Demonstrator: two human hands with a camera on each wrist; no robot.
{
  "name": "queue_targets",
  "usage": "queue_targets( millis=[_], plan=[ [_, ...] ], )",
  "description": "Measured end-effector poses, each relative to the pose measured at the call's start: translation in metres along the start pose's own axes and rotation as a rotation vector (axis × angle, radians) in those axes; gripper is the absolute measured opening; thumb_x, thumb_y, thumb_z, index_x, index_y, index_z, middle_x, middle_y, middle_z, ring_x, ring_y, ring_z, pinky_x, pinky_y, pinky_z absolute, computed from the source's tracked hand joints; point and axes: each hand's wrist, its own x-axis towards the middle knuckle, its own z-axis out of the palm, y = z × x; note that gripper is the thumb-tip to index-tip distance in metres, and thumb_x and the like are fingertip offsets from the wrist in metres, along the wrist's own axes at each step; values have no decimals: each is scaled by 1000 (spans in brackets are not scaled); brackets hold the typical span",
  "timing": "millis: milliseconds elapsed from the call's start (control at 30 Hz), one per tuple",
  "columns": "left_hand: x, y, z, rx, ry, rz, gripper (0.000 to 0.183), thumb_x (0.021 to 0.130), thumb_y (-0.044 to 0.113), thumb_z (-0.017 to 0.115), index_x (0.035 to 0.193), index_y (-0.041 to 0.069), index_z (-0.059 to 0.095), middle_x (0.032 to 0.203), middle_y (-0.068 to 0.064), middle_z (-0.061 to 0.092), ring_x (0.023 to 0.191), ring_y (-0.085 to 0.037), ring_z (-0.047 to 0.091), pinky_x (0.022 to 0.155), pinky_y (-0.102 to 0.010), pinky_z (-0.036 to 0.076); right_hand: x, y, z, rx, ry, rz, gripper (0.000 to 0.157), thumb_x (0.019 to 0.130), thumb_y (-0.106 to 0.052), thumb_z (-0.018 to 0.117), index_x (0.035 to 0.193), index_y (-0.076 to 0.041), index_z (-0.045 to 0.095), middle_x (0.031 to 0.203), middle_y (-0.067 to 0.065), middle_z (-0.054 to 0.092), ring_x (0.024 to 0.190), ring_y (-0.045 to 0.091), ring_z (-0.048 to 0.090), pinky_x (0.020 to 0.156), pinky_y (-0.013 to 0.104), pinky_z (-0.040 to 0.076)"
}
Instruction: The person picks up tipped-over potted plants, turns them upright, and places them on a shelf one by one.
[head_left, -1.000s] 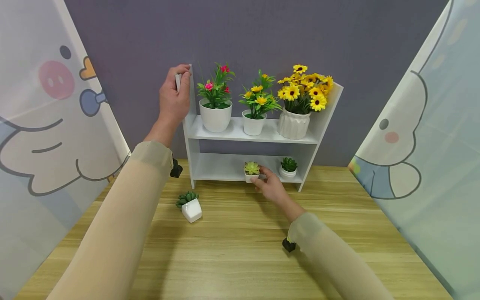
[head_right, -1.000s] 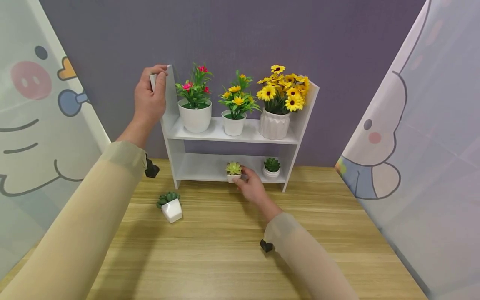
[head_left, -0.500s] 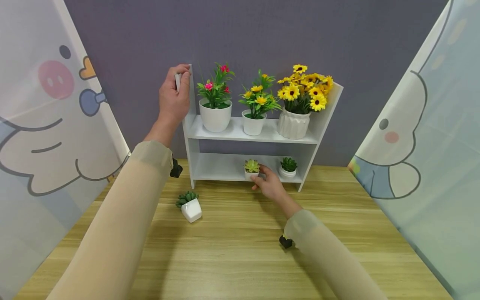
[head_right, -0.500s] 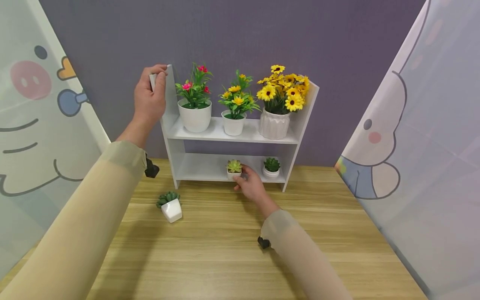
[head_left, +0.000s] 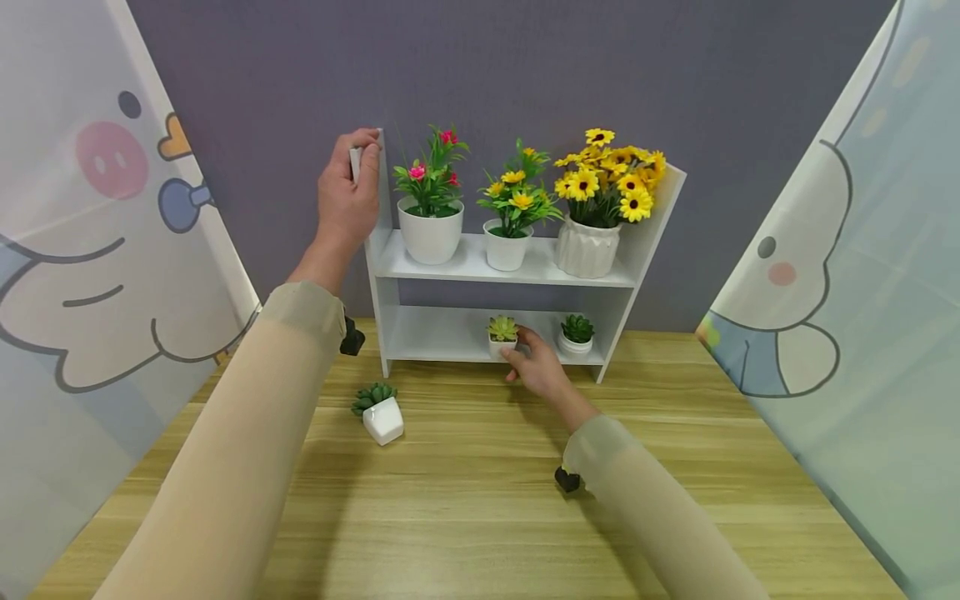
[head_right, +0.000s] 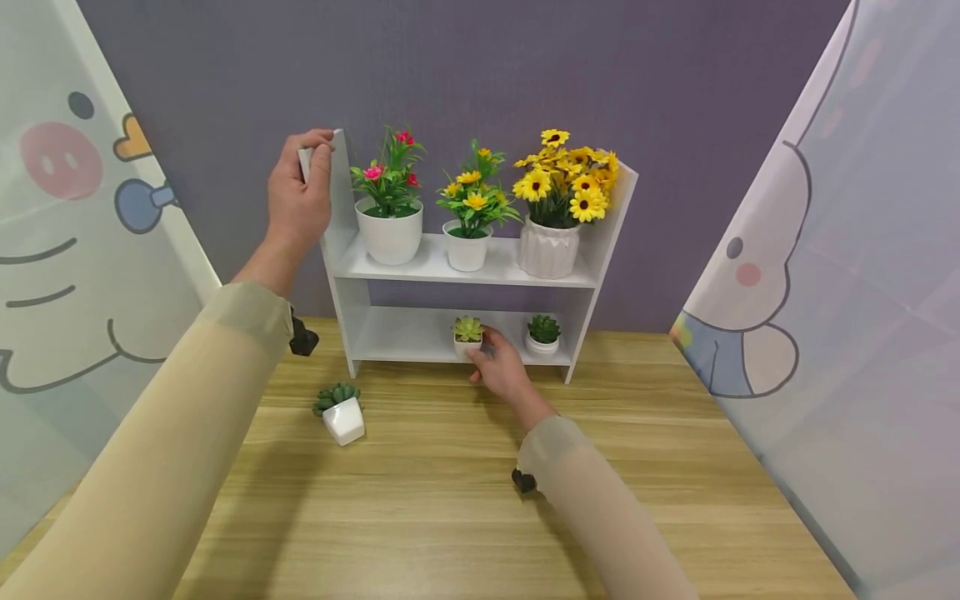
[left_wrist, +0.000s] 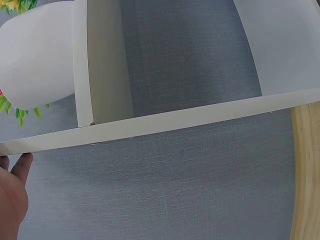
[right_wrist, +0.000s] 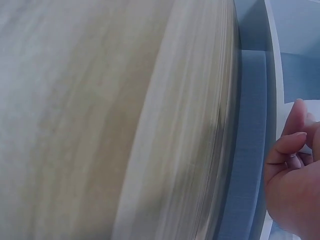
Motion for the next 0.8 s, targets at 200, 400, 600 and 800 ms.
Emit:
queue_targets(
  millis=[200,400,600,800],
  plan=[
    [0,1,-1,5,-6,5,39,119,37,48,142,7,61,160,1,60,150,-15,55,119,-29,44,0,-2,-1,5,-18,16,66,115,-29,62,171,-10,34,171,19,42,69,12,67,82,36,57],
    [-1,-1,-1,11,-12,6,40,119,38,48,142,9,60,160,1,60,152,-13,53,122,-31,44,-1,-1,-2,59,-42,52,71,114,-27,63,173,-9,29,174,17,38,70,9,69,66,32,53],
    [-1,-2,-1,6,-13,3,40,118,39,48,144,10,61,161,2,59,149,-13,55,119,-32,45,-4,5,-5,105,-40,65,73,111,-24,68,173,-11,31,174,13,41,74,8,71,62,31,53],
    [0,-1,-1,11,-10,10,40,119,39,47,143,10,61,160,3,60,147,-13,56,118,-32,45,-10,12,-10,119,-40,38,67,111,-20,67,170,-11,37,173,14,42,82,12,73,63,31,52]
  ],
)
